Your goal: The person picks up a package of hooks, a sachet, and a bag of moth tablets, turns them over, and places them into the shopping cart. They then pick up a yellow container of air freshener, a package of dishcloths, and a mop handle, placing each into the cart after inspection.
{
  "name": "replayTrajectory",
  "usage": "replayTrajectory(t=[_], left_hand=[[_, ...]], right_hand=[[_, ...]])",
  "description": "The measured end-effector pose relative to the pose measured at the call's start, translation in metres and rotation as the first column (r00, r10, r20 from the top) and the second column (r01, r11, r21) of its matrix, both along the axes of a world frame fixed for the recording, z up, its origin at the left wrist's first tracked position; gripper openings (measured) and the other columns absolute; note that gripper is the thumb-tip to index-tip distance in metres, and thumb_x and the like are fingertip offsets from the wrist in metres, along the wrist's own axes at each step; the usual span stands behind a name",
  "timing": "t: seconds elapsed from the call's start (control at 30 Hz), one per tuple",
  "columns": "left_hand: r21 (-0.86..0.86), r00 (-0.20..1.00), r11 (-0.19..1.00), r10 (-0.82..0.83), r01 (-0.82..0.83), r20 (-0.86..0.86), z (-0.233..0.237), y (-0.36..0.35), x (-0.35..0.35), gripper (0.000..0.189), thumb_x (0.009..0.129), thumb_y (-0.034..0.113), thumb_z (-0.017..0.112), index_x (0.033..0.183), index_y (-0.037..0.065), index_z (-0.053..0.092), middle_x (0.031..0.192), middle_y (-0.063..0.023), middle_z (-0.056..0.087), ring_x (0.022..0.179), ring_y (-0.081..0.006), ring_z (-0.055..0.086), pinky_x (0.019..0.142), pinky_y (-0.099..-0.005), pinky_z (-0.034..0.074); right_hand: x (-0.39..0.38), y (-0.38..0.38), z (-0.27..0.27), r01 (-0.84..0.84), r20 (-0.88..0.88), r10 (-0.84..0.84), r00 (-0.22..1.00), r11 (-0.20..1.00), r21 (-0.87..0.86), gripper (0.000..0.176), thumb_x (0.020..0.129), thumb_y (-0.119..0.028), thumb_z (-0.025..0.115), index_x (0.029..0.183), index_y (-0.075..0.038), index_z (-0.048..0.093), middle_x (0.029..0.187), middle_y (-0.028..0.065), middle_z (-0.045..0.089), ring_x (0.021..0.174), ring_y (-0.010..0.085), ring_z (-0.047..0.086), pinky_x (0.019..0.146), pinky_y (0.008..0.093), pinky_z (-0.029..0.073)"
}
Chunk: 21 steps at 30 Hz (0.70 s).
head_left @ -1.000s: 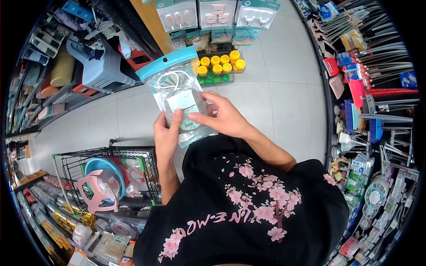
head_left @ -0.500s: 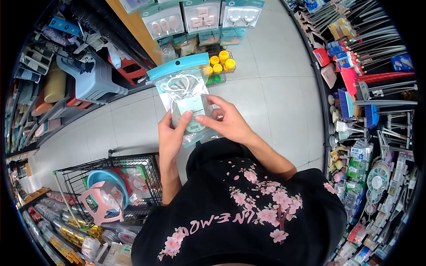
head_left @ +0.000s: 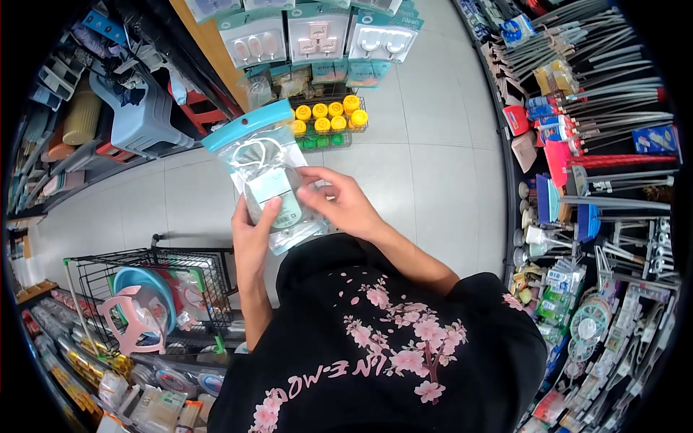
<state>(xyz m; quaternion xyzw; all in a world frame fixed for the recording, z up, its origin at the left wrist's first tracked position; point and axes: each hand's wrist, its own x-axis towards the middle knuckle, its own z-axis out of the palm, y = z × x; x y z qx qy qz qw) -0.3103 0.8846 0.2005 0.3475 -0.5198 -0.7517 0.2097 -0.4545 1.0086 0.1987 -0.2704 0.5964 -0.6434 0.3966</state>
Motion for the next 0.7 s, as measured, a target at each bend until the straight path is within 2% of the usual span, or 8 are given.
replayTrajectory(t=[0.07, 0.2, 0.27, 0.33, 0.4, 0.5, 0.57, 0.7], left_hand=[[-0.034, 0.993, 0.993, 0.115, -0.115, 0.001, -0.008, 0.010, -0.009, 0.070, 0.091, 0.013, 0.073, 0.148, 0.000, 0.035, 0.130, -0.0139, 0.057, 0.115, -0.0177, 0.057, 0.097, -0.0309, 0.046], [-0.010, 0.973, 0.974, 0.227, -0.228, -0.043, 0.001, 0.036, -0.029, 0.081, 0.090, 0.009, 0.072, 0.155, 0.007, 0.024, 0.139, -0.0161, 0.050, 0.121, -0.0217, 0.054, 0.104, -0.0343, 0.043], [-0.017, 0.957, 0.958, 0.285, -0.286, -0.056, -0.004, 0.050, -0.038, 0.083, 0.090, 0.008, 0.071, 0.156, 0.007, 0.022, 0.142, -0.0161, 0.047, 0.124, -0.0224, 0.052, 0.105, -0.0350, 0.041], [-0.027, 0.932, 0.933, 0.357, -0.359, -0.059, -0.001, 0.064, -0.048, 0.086, 0.088, 0.006, 0.070, 0.158, 0.006, 0.019, 0.150, -0.0152, 0.038, 0.131, -0.0237, 0.045, 0.110, -0.0363, 0.037], [-0.052, 0.927, 0.926, 0.372, -0.374, -0.042, -0.005, 0.080, -0.053, 0.082, 0.091, 0.010, 0.069, 0.157, 0.003, 0.021, 0.149, -0.0151, 0.041, 0.133, -0.0237, 0.045, 0.112, -0.0359, 0.035], [-0.077, 0.917, 0.914, 0.398, -0.399, -0.019, -0.019, 0.098, -0.051, 0.074, 0.093, 0.016, 0.066, 0.154, 0.000, 0.027, 0.145, -0.0136, 0.046, 0.131, -0.0226, 0.048, 0.111, -0.0351, 0.036], [0.071, 0.882, 0.880, 0.472, -0.470, -0.008, -0.024, 0.111, -0.050, 0.079, 0.089, 0.010, 0.069, 0.154, 0.000, 0.026, 0.144, -0.0142, 0.046, 0.128, -0.0241, 0.049, 0.109, -0.0358, 0.038], [0.083, 0.825, 0.821, 0.562, -0.565, 0.059, -0.030, 0.136, -0.052, 0.071, 0.092, 0.012, 0.067, 0.151, 0.000, 0.029, 0.140, -0.0148, 0.050, 0.126, -0.0225, 0.052, 0.108, -0.0352, 0.040]], right_hand=[[-0.028, 0.009, -0.007, 0.063, -0.011, -0.062, 0.998, 0.997, 0.048, 0.035, 0.103, -0.027, 0.056, 0.121, 0.001, 0.065, 0.097, -0.0004, 0.067, 0.062, 0.0012, 0.048, 0.053, 0.0186, 0.040], [-0.139, 0.022, -0.083, 0.330, 0.007, -0.334, 0.943, 0.934, 0.136, 0.031, 0.102, -0.030, 0.057, 0.112, -0.003, 0.068, 0.089, 0.0030, 0.070, 0.054, 0.0037, 0.051, 0.050, 0.0203, 0.041], [-0.206, 0.023, -0.159, 0.476, -0.093, -0.467, 0.879, 0.863, 0.170, 0.033, 0.097, -0.031, 0.062, 0.112, -0.002, 0.068, 0.092, 0.0062, 0.070, 0.060, 0.0074, 0.057, 0.054, 0.0231, 0.046], [-0.274, 0.017, -0.226, 0.506, -0.272, -0.442, 0.855, 0.826, 0.248, 0.047, 0.094, -0.029, 0.067, 0.128, 0.000, 0.057, 0.112, 0.0113, 0.065, 0.086, 0.0151, 0.062, 0.067, 0.0289, 0.054], [-0.318, 0.004, -0.238, 0.519, -0.393, -0.383, 0.836, 0.784, 0.340, 0.070, 0.084, -0.029, 0.078, 0.139, 0.001, 0.047, 0.130, 0.0172, 0.058, 0.112, 0.0257, 0.061, 0.093, 0.0372, 0.052], [-0.374, -0.025, -0.269, 0.540, -0.573, -0.310, 0.759, 0.791, 0.288, 0.088, 0.076, -0.030, 0.085, 0.144, 0.001, 0.039, 0.137, 0.0200, 0.053, 0.125, 0.0309, 0.054, 0.105, 0.0396, 0.044], [-0.399, -0.041, -0.272, 0.467, -0.514, -0.282, 0.810, 0.840, 0.276, 0.088, 0.074, -0.027, 0.085, 0.143, 0.000, 0.039, 0.136, 0.0192, 0.055, 0.124, 0.0316, 0.055, 0.105, 0.0400, 0.045], [-0.410, -0.061, -0.275, 0.398, -0.363, -0.281, 0.888, 0.865, 0.304, 0.090, 0.069, -0.019, 0.087, 0.143, -0.001, 0.038, 0.137, 0.0184, 0.055, 0.125, 0.0323, 0.055, 0.105, 0.0393, 0.046]])
